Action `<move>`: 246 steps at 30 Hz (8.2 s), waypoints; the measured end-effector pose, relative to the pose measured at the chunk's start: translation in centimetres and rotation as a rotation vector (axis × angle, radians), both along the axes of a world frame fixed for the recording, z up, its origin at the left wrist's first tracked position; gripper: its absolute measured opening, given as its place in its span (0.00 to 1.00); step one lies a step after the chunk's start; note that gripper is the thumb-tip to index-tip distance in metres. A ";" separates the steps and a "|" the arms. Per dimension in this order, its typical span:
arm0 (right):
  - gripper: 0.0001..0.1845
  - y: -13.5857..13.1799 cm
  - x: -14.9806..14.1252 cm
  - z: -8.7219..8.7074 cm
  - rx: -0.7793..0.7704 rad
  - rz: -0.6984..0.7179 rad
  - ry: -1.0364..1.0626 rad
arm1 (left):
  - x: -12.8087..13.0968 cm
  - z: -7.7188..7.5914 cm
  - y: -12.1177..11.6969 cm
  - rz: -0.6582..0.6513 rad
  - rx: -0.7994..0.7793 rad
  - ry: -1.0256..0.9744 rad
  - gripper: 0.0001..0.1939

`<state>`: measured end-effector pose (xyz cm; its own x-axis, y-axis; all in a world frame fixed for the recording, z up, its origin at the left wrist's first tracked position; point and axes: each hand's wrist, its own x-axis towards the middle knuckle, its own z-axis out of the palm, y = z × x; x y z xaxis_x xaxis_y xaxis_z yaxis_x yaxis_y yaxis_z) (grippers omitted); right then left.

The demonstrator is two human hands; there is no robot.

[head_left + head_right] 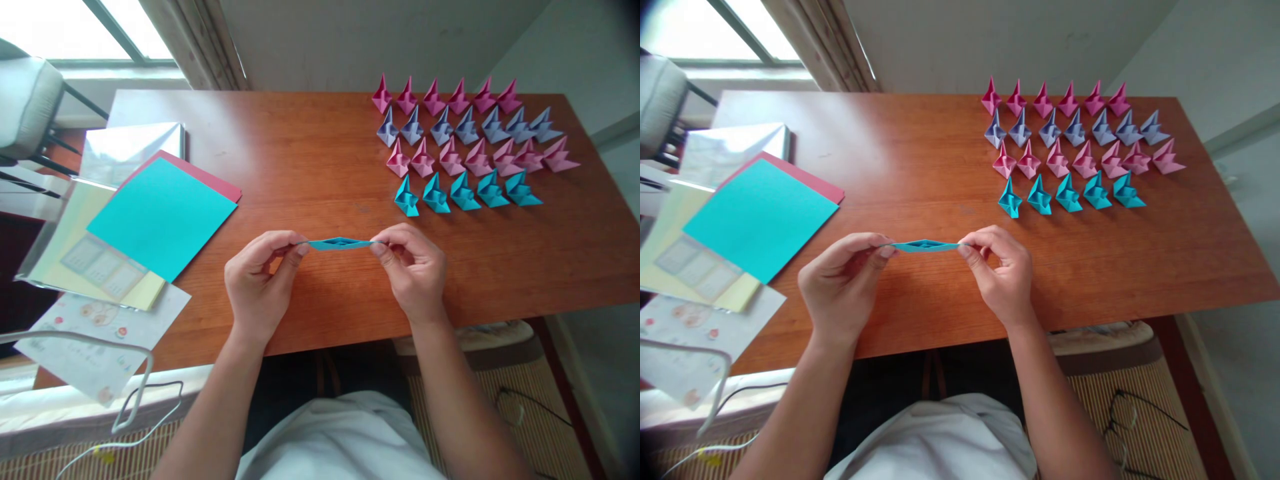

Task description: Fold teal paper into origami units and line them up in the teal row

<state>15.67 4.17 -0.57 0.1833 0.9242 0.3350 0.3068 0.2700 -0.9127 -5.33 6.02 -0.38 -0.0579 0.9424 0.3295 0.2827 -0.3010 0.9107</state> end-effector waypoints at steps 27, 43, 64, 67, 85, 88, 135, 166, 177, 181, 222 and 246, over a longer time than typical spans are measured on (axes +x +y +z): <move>0.04 0.1 -0.4 -0.9 -0.093 0.049 -0.300 | 0.1 -0.2 0.2 -0.004 -0.073 0.345 0.08; 0.04 0.1 -0.1 -1.1 -0.027 0.076 -0.450 | 0.1 0.4 0.3 0.043 -0.030 0.285 0.07; 0.01 -1.7 5.9 2.2 0.095 -0.377 -0.385 | 0.0 0.5 0.3 -0.018 -0.010 0.309 0.07; 0.03 -1.4 14.0 1.6 0.211 -0.741 -0.320 | 0.0 0.5 0.3 -0.047 0.007 0.337 0.06; 0.16 4.4 32.0 -3.0 -0.073 -1.042 -0.231 | 0.1 -0.1 0.6 -0.074 0.015 0.449 0.06; 0.16 4.7 32.1 -3.1 -0.110 -1.040 -0.227 | 0.1 -0.1 0.6 -0.074 0.014 0.453 0.05; 0.10 -2.7 0.4 0.2 -0.080 0.094 -0.255 | -5.2 1.9 1.7 0.207 -0.047 1.186 0.17; 0.06 -2.6 -0.1 -0.6 -0.042 0.142 -0.381 | -10.5 2.8 1.6 0.260 0.270 1.075 0.09; 0.22 -3.5 -0.1 0.1 0.071 0.274 -0.343 | -1.5 0.6 -4.3 -0.204 0.331 0.868 0.06; 0.22 -4.4 -0.5 -0.2 0.101 0.286 -0.395 | 0.1 0.9 -4.9 -0.268 0.294 0.846 0.03; 0.07 -2.6 -0.9 0.3 -0.241 -0.005 -0.342 | 0.1 3.6 -7.7 -0.302 0.295 0.854 0.23; 0.22 -1.5 0.6 0.5 -0.162 0.132 -0.743 | 1.7 1.4 -7.1 -0.333 0.090 1.067 0.25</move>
<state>16.25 2.66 -0.06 -0.1521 0.9708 0.1853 0.8290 0.2274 -0.5110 -3.59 -1.05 1.03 0.5455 0.8284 0.1273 0.7985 -0.5599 0.2211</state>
